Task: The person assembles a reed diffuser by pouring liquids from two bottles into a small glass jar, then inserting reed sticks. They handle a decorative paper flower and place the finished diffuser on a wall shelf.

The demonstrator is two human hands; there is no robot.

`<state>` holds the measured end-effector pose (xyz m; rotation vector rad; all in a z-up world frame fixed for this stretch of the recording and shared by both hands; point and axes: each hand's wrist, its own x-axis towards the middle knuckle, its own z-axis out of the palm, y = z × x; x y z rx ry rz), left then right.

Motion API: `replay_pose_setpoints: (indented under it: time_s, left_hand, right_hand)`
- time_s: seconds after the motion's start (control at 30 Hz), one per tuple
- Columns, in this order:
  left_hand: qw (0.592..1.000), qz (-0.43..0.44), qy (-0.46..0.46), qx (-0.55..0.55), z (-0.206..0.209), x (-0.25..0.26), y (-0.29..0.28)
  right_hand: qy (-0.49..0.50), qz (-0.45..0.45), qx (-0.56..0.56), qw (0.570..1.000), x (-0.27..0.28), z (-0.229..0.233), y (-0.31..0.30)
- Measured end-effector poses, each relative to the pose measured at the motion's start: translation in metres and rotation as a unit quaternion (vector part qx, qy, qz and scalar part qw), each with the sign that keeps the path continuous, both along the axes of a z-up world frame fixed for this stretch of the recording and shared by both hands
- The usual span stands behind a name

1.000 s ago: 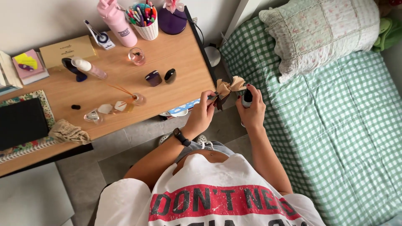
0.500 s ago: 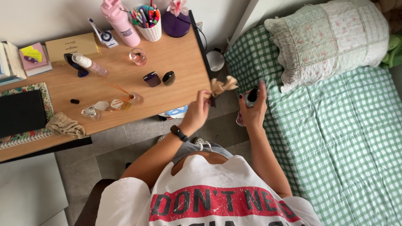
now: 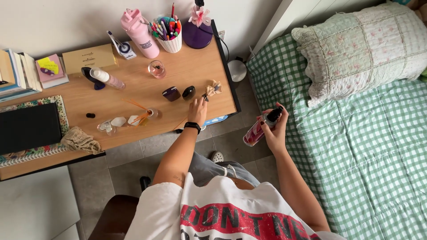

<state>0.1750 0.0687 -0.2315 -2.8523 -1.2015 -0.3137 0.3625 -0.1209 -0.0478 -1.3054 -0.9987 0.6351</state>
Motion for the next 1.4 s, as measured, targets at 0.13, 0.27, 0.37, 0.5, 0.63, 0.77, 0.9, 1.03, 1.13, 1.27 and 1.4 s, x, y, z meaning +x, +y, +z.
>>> replay_pose_setpoints:
  time_s: [0.13, 0.27, 0.37, 0.5, 0.63, 0.77, 0.9, 1.03, 1.13, 1.27, 1.4]
  left_hand:
    - [1.0, -0.011, -0.026, -0.015, 0.02, -0.008, -0.01]
    - [0.994, -0.038, -0.098, -0.032, 0.043, -0.013, -0.018]
    - [0.965, -0.063, -0.227, -0.115, 0.101, -0.003, -0.032]
    - [0.817, -0.189, -0.454, -0.3, 0.225, 0.004, -0.062]
    - [0.79, -0.249, -0.409, -0.383, 0.266, -0.005, -0.063]
    - [0.741, -0.249, -0.412, -0.468, 0.281, -0.016, -0.074]
    - [0.718, -0.267, -0.43, -0.479, 0.274, -0.027, -0.088]
    - [0.647, -0.337, -0.421, -0.539, 0.265, -0.028, -0.101]
    - [0.663, -0.35, -0.478, -0.457, 0.246, -0.021, -0.105]
    - [0.796, -0.108, -0.531, -0.27, 0.238, -0.014, -0.116]
    - [0.805, -0.062, -0.539, -0.241, 0.26, -0.024, -0.123]
  right_hand:
    - [0.003, 0.008, -0.006, 1.0, -0.006, 0.005, 0.004]
    - [0.063, 0.025, -0.011, 0.998, -0.011, 0.005, 0.012]
    - [0.07, 0.055, -0.01, 0.996, -0.017, 0.007, 0.021]
    - [0.117, 0.151, -0.003, 0.982, -0.035, 0.016, 0.032]
    - [0.11, 0.237, -0.011, 0.965, -0.04, 0.019, 0.035]
    - [0.131, 0.299, -0.011, 0.945, -0.039, 0.015, 0.033]
    - [0.091, 0.367, -0.02, 0.926, -0.063, -0.025, 0.014]
    - [0.067, 0.48, -0.151, 0.861, -0.069, -0.036, -0.006]
    - [-0.061, 0.41, -0.061, 0.908, -0.094, 0.028, 0.02]
    - [-0.022, 0.326, -0.05, 0.944, -0.107, 0.033, 0.031]
    - [0.025, 0.205, -0.036, 0.978, -0.116, 0.037, 0.04]
